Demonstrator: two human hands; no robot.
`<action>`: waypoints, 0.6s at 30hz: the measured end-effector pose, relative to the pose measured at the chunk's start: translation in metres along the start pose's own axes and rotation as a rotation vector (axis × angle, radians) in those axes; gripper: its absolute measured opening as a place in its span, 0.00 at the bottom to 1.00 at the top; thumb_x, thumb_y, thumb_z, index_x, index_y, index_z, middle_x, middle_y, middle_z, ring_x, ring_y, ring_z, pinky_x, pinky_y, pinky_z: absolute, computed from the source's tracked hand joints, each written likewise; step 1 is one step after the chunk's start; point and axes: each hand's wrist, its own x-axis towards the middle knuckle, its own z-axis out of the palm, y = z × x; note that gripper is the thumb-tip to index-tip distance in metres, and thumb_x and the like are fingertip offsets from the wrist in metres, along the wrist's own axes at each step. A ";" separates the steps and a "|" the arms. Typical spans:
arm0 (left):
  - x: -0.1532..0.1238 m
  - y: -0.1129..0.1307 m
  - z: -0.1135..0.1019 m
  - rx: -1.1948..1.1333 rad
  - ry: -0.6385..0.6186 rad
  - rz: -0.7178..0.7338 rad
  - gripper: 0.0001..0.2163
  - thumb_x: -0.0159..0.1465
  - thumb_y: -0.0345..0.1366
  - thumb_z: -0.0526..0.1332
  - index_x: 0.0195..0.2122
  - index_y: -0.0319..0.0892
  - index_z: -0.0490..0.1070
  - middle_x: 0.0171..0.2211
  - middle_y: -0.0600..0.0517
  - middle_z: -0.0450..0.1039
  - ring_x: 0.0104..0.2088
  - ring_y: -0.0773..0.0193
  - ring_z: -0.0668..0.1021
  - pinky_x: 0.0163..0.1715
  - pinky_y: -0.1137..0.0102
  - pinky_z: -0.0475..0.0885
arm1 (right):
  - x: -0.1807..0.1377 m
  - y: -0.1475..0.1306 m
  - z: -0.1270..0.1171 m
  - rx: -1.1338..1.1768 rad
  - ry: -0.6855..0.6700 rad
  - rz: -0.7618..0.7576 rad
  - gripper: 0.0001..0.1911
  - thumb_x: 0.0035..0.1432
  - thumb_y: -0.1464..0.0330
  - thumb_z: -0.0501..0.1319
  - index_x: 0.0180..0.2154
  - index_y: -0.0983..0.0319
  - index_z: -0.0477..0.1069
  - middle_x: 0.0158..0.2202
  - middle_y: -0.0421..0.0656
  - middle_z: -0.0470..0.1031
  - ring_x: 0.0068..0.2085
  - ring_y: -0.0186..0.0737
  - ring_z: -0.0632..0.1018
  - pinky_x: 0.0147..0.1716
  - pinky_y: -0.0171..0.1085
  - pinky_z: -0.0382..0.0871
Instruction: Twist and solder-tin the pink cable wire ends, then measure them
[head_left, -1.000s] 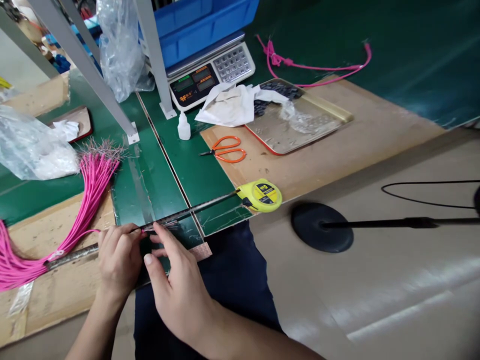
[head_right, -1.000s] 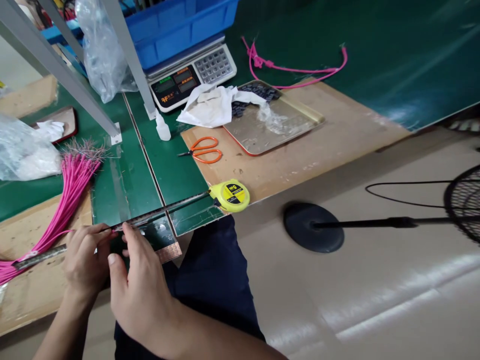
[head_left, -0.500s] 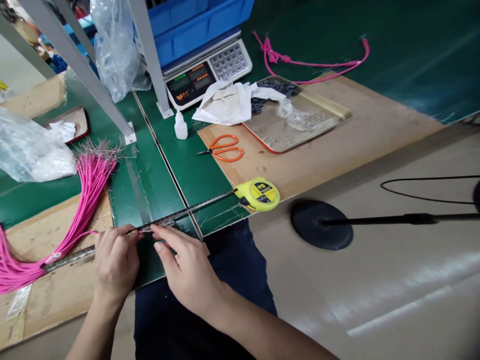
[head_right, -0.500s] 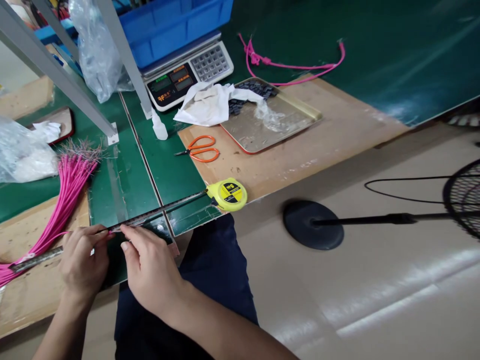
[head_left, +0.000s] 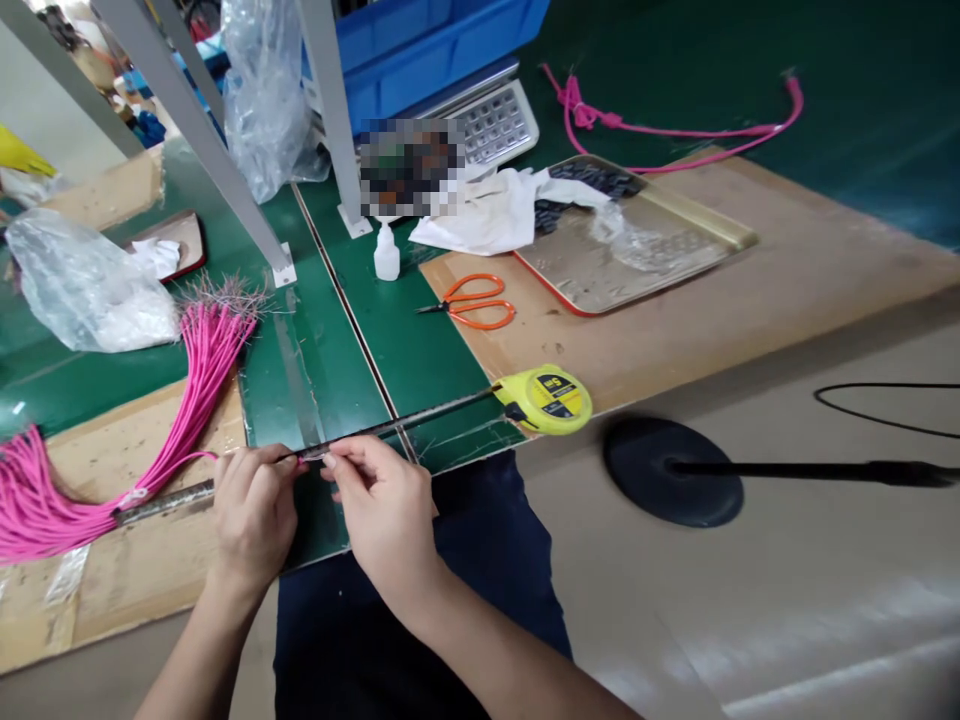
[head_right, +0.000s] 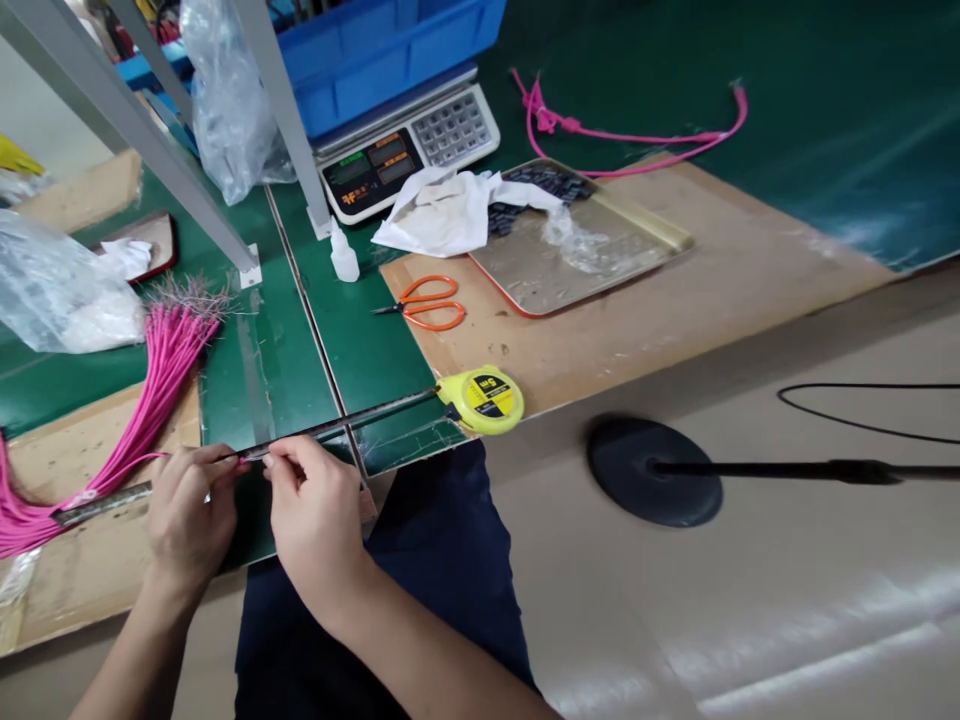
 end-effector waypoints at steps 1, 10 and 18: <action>0.000 0.000 0.000 0.001 -0.002 -0.003 0.11 0.66 0.19 0.66 0.38 0.42 0.70 0.36 0.45 0.81 0.33 0.58 0.77 0.37 0.63 0.65 | 0.000 0.000 0.002 0.013 0.016 0.003 0.06 0.66 0.68 0.64 0.38 0.59 0.81 0.32 0.41 0.86 0.34 0.42 0.88 0.31 0.35 0.83; 0.000 0.002 -0.001 0.004 -0.011 -0.016 0.11 0.68 0.20 0.66 0.39 0.43 0.69 0.36 0.46 0.81 0.33 0.58 0.77 0.37 0.63 0.65 | 0.000 0.002 0.005 0.028 0.059 0.047 0.05 0.66 0.65 0.65 0.36 0.57 0.74 0.28 0.40 0.84 0.32 0.43 0.88 0.28 0.34 0.80; 0.001 0.001 -0.001 -0.016 0.006 0.004 0.11 0.66 0.18 0.66 0.39 0.42 0.70 0.35 0.45 0.81 0.33 0.59 0.77 0.36 0.63 0.65 | -0.003 0.000 0.004 -0.105 0.089 -0.066 0.06 0.67 0.66 0.63 0.35 0.57 0.71 0.28 0.41 0.83 0.30 0.42 0.87 0.31 0.35 0.78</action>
